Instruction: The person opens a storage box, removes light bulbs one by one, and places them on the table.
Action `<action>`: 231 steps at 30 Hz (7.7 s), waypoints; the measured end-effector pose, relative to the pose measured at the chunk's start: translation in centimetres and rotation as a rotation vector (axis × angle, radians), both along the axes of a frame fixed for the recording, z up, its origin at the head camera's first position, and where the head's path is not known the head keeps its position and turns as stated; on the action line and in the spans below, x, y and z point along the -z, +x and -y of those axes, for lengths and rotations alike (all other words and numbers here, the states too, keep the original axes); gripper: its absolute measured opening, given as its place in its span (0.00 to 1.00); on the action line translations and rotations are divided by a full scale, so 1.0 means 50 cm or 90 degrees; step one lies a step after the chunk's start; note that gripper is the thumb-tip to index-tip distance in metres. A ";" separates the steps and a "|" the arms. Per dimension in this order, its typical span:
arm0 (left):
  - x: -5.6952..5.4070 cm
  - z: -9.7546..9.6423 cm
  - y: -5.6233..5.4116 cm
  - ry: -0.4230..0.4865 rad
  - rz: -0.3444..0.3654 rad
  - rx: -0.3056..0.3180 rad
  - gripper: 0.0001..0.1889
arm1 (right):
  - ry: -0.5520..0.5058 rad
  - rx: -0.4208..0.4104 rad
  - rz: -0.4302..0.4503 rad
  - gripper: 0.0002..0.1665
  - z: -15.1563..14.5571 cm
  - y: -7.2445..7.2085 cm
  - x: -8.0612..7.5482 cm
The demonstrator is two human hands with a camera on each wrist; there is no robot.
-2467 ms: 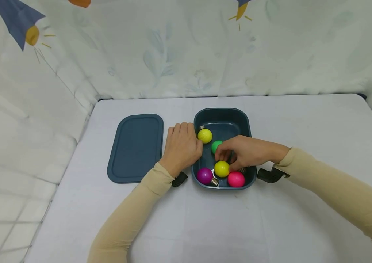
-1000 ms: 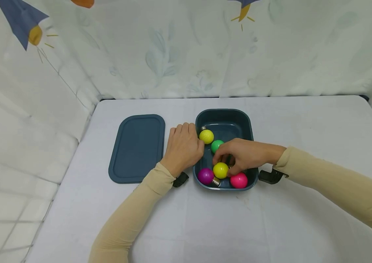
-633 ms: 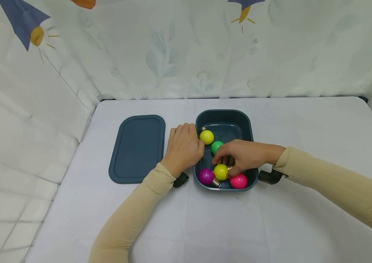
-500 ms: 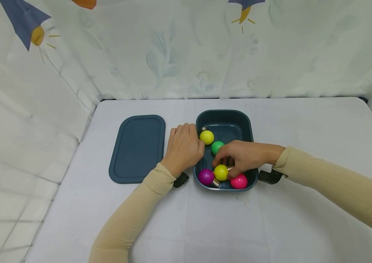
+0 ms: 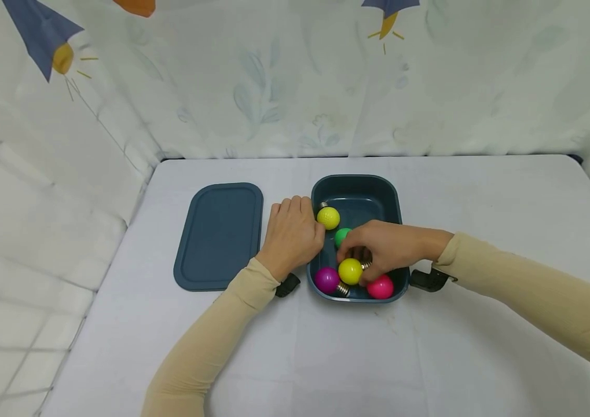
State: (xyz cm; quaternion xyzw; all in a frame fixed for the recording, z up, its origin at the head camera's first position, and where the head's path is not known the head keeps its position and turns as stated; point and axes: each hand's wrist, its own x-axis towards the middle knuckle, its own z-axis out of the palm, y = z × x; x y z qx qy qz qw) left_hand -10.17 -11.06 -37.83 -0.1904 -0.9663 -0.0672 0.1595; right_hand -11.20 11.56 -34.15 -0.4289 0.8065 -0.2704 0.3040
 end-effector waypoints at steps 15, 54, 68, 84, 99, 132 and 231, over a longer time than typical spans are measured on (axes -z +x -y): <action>-0.001 0.001 0.002 0.007 -0.018 0.009 0.09 | -0.039 0.044 0.006 0.23 -0.011 0.011 -0.033; 0.001 -0.004 0.006 0.012 0.007 0.000 0.10 | -0.240 0.159 -0.008 0.26 -0.071 0.048 -0.032; 0.002 -0.002 0.001 -0.002 0.004 0.000 0.10 | -0.345 0.223 -0.012 0.29 -0.099 0.051 -0.011; -0.001 0.001 0.000 -0.008 -0.003 0.002 0.10 | -0.371 0.344 -0.058 0.31 -0.144 0.045 -0.009; 0.001 0.001 0.000 -0.007 -0.003 0.001 0.09 | -0.382 0.422 -0.080 0.32 -0.183 0.027 0.010; -0.008 0.007 0.003 -0.005 0.000 0.005 0.10 | -0.259 0.602 -0.043 0.30 -0.252 -0.027 0.063; 0.007 -0.013 -0.017 0.007 0.029 0.000 0.10 | -0.205 0.558 -0.258 0.21 -0.229 -0.025 0.011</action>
